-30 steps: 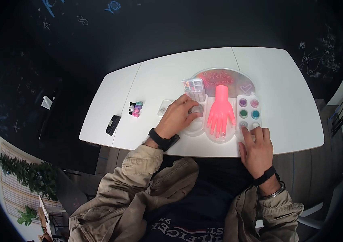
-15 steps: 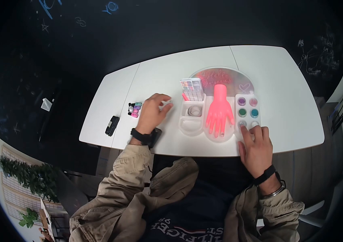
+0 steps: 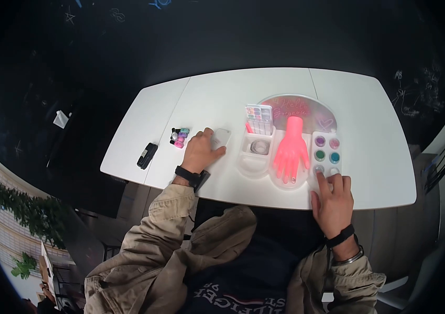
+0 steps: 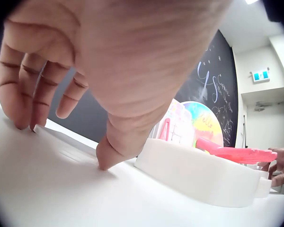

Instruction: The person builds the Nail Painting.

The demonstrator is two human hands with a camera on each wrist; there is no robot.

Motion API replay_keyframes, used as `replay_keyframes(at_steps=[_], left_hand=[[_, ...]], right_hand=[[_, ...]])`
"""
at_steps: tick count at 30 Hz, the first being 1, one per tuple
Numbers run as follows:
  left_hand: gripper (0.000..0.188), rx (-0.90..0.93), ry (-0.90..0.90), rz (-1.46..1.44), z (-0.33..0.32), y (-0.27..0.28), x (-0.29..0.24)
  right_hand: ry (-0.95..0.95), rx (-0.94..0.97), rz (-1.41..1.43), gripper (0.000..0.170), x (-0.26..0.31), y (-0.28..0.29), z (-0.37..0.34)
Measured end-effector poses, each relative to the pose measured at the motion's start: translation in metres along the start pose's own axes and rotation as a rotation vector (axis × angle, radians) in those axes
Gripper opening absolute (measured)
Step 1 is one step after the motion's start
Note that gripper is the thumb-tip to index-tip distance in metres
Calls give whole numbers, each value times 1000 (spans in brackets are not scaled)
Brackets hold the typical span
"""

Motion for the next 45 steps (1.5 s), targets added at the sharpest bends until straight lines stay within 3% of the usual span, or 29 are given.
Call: replay_keyframes(at_steps=[5,9,16,19,22,25,32,38,45], left_hand=[[69,-88,20,-48,-8,29,4],[64,-156,52,35,-4,39,37],[51,-22,194,133,-5,28,56],[35,-133,60,117,-3,32,39],[25,-93,-194,-90,3,27,15],[21,-74,-246,-93,0,18,-6],[18,-60,-175,42,2,7,-10],[15,-83,-174,-23,-1,12,-13],[12,-174,-268,-100,-11,38,-32]], right_hand=[[3,3,3,59,-1,-1,0],[0,3,7,60,-1,-2,0],[-7,13,9,60,-1,-1,1],[-7,15,3,60,-1,-2,1],[-6,13,9,60,-1,-2,1],[-2,8,11,61,-1,-2,0],[-1,13,12,60,0,1,1],[4,2,6,59,0,1,1],[21,-10,2,58,2,4,1]])
Point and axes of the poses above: each hand's wrist, its own z-axis towards the middle knuckle, its own y-axis out of the back of the hand, x = y × z, the point moved 10 cm from there along z, towards the middle knuckle, and after that the axes turned 15 degrees about x, right-handed, at the moved point
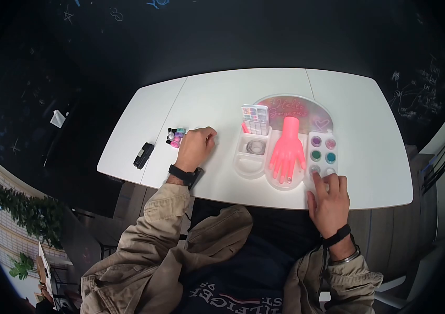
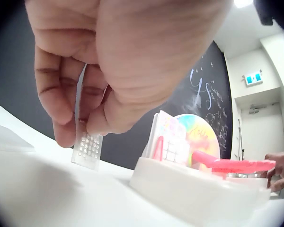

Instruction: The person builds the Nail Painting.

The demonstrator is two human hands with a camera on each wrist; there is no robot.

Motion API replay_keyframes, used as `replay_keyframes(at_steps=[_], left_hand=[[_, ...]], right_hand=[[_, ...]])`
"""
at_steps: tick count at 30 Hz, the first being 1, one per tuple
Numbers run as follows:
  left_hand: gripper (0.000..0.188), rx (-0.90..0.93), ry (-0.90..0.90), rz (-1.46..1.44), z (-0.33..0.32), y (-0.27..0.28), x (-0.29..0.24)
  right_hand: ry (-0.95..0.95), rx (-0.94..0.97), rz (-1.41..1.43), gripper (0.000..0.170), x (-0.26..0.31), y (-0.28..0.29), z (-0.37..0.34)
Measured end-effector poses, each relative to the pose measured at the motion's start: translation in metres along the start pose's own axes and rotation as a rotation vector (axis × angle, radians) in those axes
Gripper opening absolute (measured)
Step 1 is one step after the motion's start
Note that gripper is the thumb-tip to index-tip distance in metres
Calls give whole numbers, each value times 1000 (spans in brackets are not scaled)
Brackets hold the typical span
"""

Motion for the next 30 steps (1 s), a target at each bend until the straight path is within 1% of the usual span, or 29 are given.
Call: replay_keyframes(at_steps=[2,5,8,11,14,17,23,27,30], left_hand=[[13,-28,-61,-104,-2,9,-16],[18,20,-186,-291,-2,18,-46],[17,43,-333,-256,-4,16,-73],[16,47,-413,-212,-4,3,-84],[17,99,-369,-109,-2,-11,-81],[19,113,-340,-48,-1,-17,-75],[29,75,-324,-64,-1,-18,-70],[27,41,-263,-89,-2,-7,-60],[24,-17,-188,-109,0,15,-36]], right_hand=[[-1,2,-1,58,0,0,0],[-13,8,4,58,0,-1,0],[-14,10,0,59,-1,-2,0],[-8,4,-2,59,-1,-2,0],[-3,-2,0,59,-2,-2,0],[-5,2,-3,59,-1,-2,0],[-15,3,-4,59,-1,-1,1],[-16,8,0,60,-1,-2,0],[-6,4,4,59,-1,-2,0]])
Point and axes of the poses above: each hand's wrist, its own z-axis towards the middle knuckle, its own y-axis out of the back of the hand, x = y × z, the point moved 10 cm from there along z, towards the middle knuckle, and after that the axes turned 15 degrees about x, right-handed, at the moved point
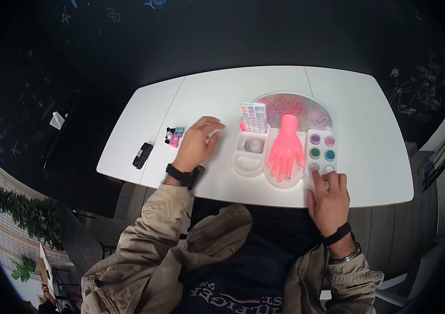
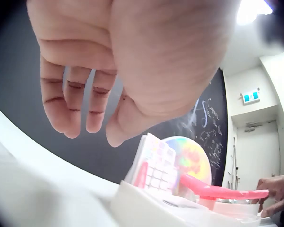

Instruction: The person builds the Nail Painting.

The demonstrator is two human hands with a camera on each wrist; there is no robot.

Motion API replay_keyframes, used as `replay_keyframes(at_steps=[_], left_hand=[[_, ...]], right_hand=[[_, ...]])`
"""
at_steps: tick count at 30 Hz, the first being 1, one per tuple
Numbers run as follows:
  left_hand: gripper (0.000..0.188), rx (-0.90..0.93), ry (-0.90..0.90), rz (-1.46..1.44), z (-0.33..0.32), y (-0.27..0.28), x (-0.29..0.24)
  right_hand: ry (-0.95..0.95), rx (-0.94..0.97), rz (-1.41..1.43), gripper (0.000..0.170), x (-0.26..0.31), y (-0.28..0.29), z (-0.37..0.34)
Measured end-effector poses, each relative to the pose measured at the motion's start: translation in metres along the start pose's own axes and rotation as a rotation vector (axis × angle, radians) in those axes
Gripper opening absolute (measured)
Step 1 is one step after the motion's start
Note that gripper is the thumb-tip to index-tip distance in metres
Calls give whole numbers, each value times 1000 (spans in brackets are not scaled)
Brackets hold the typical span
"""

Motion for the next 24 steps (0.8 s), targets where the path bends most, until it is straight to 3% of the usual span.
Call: replay_keyframes(at_steps=[5,7,9,12,18,24], left_hand=[[35,-32,293,113,-19,20,75],[43,48,395,198,-26,16,97],[57,122,480,245,-33,8,113],[60,163,538,211,-37,4,115],[62,167,555,179,-33,0,119],[67,21,386,145,-20,17,77]], right_hand=[[-8,3,7,58,-1,-1,-1],[-9,9,2,58,-1,-1,-1],[-16,9,3,58,0,0,-1],[-12,3,-7,58,2,2,1],[-21,13,1,58,-1,-2,0],[-11,3,-3,59,1,1,0]])
Point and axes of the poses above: each hand's wrist, its own z-axis towards the middle knuckle, its own y-axis out of the back of the hand, x = y × z, the point moved 10 cm from there along z, towards the middle knuckle, and after that the axes turned 15 degrees about x, right-handed, at the moved point
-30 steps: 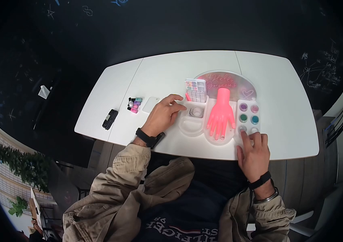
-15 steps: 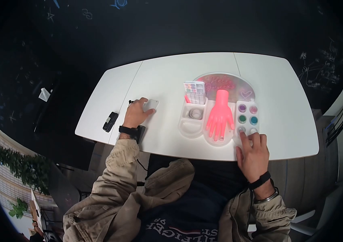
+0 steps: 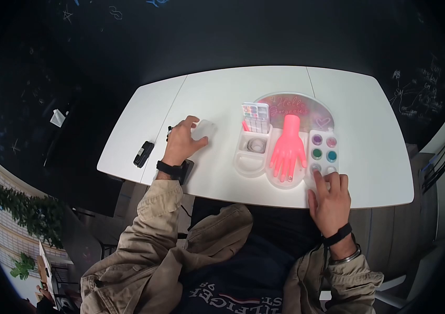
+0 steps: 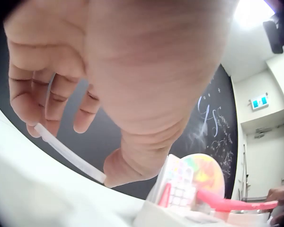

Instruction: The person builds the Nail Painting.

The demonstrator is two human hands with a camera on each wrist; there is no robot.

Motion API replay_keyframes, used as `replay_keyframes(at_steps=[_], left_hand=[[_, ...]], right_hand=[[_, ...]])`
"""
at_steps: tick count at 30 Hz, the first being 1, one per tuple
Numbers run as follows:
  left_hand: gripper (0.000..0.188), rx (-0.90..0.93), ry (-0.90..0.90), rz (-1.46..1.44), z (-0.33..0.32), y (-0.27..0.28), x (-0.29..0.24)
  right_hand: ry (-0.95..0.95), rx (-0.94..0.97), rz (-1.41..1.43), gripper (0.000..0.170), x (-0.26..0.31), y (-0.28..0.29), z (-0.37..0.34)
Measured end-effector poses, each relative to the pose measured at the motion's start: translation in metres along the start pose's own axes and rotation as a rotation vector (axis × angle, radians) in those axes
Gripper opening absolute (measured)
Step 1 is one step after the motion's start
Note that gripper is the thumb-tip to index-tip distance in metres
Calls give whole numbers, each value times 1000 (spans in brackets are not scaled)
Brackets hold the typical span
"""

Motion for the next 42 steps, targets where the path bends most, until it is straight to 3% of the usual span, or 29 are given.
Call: replay_keyframes(at_steps=[3,6,7,10,14,28,32,36,39,42], left_hand=[[66,-56,-144,-106,-6,9,-31],[61,50,-157,-234,-12,11,-61],[51,75,-157,-278,-14,9,-69],[44,242,-172,-281,-8,-29,-68],[34,225,-265,-149,-11,-42,-73],[73,452,-148,-19,-25,-66,-62],[68,380,-155,-41,-23,-65,-56],[45,189,-212,-93,-19,-49,-50],[22,75,-234,-200,-19,-12,-54],[23,-47,-241,-367,-26,27,-64]], right_hand=[[5,-6,-4,59,0,0,0],[4,-2,0,59,0,-1,0],[3,1,2,59,-1,-1,0],[5,-3,0,59,0,0,0],[5,-3,4,58,-2,-2,-1],[-56,-9,2,54,-10,-5,0],[-37,-78,-5,49,-9,2,-4],[84,-180,-29,38,17,28,-1],[192,-206,20,34,51,45,6],[314,-177,95,34,85,50,22]])
Point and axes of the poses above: each hand's wrist, its own z-axis towards the middle knuckle, its own y-axis out of the back of the hand, x = y × z, the point moved 10 cm from there along z, towards the middle knuckle, and after that the axes turned 15 degrees about x, right-handed, at the moved point
